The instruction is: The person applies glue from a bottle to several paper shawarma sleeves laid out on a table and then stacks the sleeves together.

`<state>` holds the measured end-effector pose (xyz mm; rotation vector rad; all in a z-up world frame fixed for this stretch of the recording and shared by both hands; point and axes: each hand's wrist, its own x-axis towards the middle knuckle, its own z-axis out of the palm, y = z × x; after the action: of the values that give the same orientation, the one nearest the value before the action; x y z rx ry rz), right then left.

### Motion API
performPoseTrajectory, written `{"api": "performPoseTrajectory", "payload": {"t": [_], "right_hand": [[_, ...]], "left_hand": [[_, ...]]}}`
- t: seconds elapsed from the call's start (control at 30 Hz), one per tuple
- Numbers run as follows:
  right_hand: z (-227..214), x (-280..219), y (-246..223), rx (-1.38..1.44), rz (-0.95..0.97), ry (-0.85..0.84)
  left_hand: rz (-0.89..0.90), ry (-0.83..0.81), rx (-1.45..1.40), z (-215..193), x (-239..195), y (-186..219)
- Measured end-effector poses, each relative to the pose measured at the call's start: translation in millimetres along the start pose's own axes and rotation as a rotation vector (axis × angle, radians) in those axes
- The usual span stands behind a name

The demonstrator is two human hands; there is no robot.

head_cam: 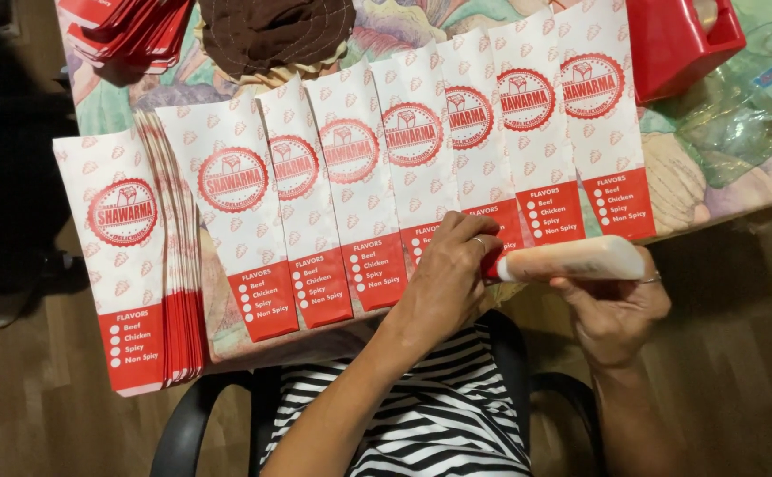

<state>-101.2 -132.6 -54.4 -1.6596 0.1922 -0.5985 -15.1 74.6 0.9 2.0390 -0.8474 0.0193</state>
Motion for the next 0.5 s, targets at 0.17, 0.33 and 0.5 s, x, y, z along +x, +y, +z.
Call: {"api": "performPoseTrajectory", "payload": {"t": [0.17,0.33,0.5], "right_hand": [[-26.8,19.6,4.6,0.013,-0.075,0.082],[-19.1,22.3,-16.7,0.212,-0.11,0.102],[9.0,11.9,-7.8,0.251,-0.072,0.107]], "left_hand": [[0.059,0.004,-0.038,-2.4,-2.5,-4.0],[0.131,0.081,-0.091,-30.9,-19.8,-6.8],[0.115,0.146,0.082,-42.6,-39.3,-14.9]]}}
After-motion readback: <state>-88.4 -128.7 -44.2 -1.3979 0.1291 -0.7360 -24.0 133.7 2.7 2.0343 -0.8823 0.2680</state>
